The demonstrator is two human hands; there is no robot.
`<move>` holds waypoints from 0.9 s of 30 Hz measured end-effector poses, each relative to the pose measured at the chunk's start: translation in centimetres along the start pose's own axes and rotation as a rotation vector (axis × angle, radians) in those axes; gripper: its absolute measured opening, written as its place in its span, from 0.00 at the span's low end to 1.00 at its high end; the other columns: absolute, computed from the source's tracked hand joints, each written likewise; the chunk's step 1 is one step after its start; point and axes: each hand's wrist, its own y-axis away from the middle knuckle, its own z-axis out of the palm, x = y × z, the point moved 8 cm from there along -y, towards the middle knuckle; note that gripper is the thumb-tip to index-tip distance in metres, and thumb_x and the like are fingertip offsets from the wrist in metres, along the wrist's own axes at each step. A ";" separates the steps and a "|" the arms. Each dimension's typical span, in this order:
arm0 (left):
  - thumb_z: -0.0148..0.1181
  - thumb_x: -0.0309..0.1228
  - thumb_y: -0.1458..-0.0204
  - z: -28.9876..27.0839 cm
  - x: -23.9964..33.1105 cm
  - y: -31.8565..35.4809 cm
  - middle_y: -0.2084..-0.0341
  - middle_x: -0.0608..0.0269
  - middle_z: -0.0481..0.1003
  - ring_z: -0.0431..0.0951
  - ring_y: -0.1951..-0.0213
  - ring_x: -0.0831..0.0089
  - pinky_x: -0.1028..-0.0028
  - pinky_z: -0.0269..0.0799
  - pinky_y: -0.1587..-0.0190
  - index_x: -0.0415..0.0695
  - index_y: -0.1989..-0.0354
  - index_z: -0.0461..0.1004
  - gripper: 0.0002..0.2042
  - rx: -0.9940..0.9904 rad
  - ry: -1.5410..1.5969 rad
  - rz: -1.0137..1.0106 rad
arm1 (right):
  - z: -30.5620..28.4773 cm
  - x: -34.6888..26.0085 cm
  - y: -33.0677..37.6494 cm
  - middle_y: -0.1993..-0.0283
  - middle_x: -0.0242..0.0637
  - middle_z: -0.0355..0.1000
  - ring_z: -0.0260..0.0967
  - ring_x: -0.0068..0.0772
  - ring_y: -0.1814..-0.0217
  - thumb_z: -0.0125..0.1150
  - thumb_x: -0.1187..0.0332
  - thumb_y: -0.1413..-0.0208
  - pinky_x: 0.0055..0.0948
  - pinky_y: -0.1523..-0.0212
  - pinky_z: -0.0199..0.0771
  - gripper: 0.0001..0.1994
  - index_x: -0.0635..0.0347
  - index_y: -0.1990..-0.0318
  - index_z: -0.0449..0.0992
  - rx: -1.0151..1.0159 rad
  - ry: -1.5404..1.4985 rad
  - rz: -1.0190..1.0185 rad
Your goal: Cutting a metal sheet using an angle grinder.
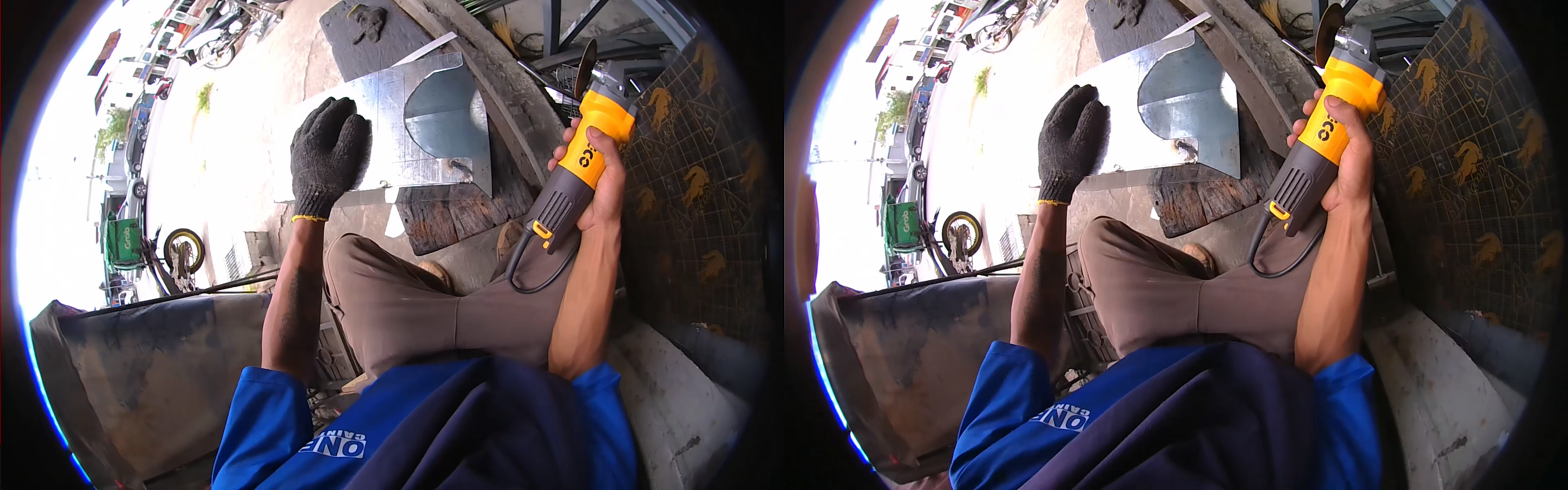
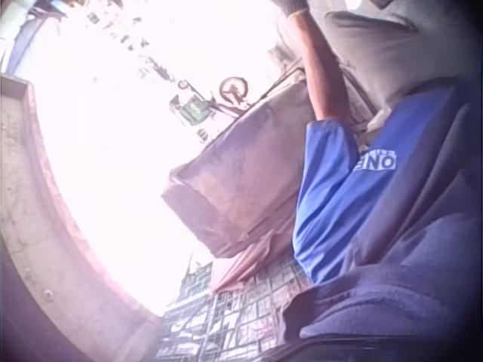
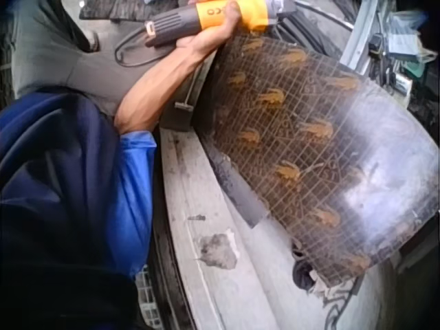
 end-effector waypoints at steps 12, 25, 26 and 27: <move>0.62 0.43 0.39 0.3 2.8 1.8 0.41 0.51 0.76 0.72 0.37 0.51 0.55 0.64 0.34 0.47 0.41 0.78 0.21 -0.153 0.015 0.293 | 0.5 -0.8 0.6 0.60 0.36 0.75 0.78 0.30 0.64 0.69 0.59 0.44 0.35 0.60 0.84 0.20 0.58 0.50 0.72 0.004 -0.022 -0.075; 0.64 0.39 0.41 2.1 10.2 -1.5 0.45 0.52 0.75 0.73 0.40 0.48 0.54 0.71 0.38 0.46 0.54 0.80 0.12 -0.411 -0.051 1.003 | 1.9 -0.4 1.0 0.60 0.35 0.75 0.78 0.29 0.64 0.71 0.56 0.46 0.33 0.61 0.84 0.22 0.56 0.49 0.71 0.017 0.008 -0.068; 0.64 0.40 0.41 2.4 9.9 -1.6 0.45 0.50 0.75 0.73 0.40 0.48 0.54 0.71 0.38 0.46 0.55 0.80 0.12 -0.430 -0.021 0.948 | 1.8 -0.5 1.0 0.60 0.35 0.75 0.78 0.29 0.63 0.71 0.56 0.46 0.33 0.61 0.84 0.22 0.56 0.49 0.71 0.013 0.002 -0.071; 0.64 0.41 0.41 2.6 9.6 -1.7 0.45 0.49 0.74 0.73 0.40 0.48 0.54 0.71 0.39 0.46 0.57 0.81 0.12 -0.450 0.010 0.891 | 1.7 -0.5 1.0 0.60 0.35 0.75 0.78 0.29 0.63 0.70 0.56 0.46 0.33 0.61 0.84 0.22 0.56 0.49 0.71 0.010 -0.004 -0.072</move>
